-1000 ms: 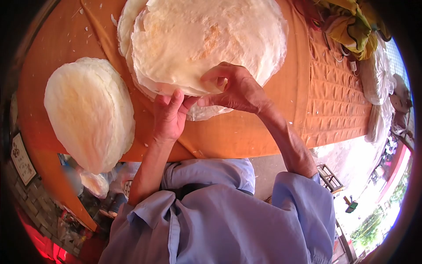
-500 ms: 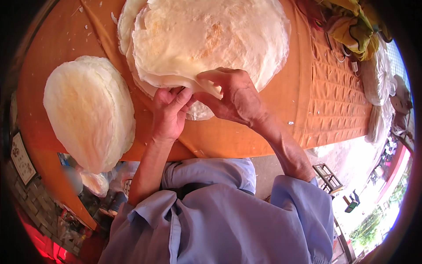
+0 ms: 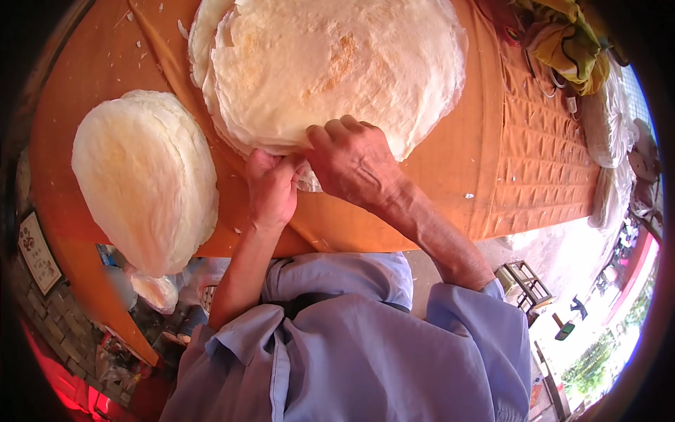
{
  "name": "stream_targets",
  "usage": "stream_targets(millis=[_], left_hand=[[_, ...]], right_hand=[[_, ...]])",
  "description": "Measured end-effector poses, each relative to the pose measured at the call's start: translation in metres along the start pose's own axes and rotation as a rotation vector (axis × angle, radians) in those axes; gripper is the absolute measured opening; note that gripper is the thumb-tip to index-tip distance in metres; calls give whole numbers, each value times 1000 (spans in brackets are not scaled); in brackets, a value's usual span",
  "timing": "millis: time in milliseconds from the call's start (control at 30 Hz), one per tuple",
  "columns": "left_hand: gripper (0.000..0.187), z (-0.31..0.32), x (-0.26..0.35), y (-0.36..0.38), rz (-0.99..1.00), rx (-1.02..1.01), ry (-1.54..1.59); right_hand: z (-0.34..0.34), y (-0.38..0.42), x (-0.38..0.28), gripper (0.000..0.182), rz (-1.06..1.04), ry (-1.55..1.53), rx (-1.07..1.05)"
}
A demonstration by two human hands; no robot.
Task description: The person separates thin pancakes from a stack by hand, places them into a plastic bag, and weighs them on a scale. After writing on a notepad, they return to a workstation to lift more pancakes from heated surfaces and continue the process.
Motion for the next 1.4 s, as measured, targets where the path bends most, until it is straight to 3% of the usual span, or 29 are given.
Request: stream_targets(millis=[167,233,300,333,367,400,467,567,600,667,700,767,833,933,1033,1067,1167,1200,1300,1367,1400], left_hand=[[33,-17,-17,-6,-168,111,70],[39,-22,-18,-3,-213,174,92],[42,-28,-19,1,-256,200,126],[43,-33,-23,0,-258,204,119],[44,-43,-30,-2,-259,206,112],[45,-48,-33,-3,-260,211,105],[45,-47,-25,0,-236,184,43],[41,-41,-17,2,-193,172,24],[39,-39,-16,3,-181,170,29],[35,-35,-10,8,-178,113,81],[33,-36,-9,11,-178,88,104],[27,-36,-8,18,-176,47,163],[24,-37,-8,20,-172,22,191],[27,-40,-7,21,-156,14,185],[29,-30,-4,22,-152,131,254],[33,-38,-11,19,-207,120,294],[38,-42,-7,16,-216,-16,91],[44,-43,-11,12,-223,-63,168],[48,-23,-2,13,-169,39,204],[54,-14,7,14,-136,-77,194],[55,-11,12,13,-96,-119,155]], right_hand=[[17,12,4,11,-111,107,-65],[0,-8,26,10,-39,123,-96],[-60,-55,55,12,113,125,35],[-102,-83,57,16,91,284,94],[-127,-96,89,20,-160,947,-10],[-161,-117,82,20,-269,1117,67],[-218,-141,35,22,-367,1098,243],[-229,-131,-2,25,-483,1012,306],[-206,-112,-24,24,-113,436,461],[-136,-92,-47,18,-164,336,116],[-101,-75,-45,27,-132,208,9],[-19,-30,-17,10,-49,111,-144],[21,-2,-3,12,-48,54,-237],[11,-8,-6,11,-15,30,-193],[12,-22,-28,10,-136,-18,-42],[30,-12,-28,23,-61,-8,-269],[11,3,-38,42,-68,-328,-55],[9,15,-34,49,-85,-308,-45],[4,22,-4,41,-136,87,27],[-9,4,16,17,-84,56,92],[-7,-2,32,5,-7,125,-63]])
Point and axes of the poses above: each hand's wrist, its own y-axis away from the middle knuckle, its own z-axis out of the palm, x = y × z, the point moved 7 cm from there along -y, towards the middle knuckle, and after that the axes turned 15 degrees about x, right-handed, at the moved point
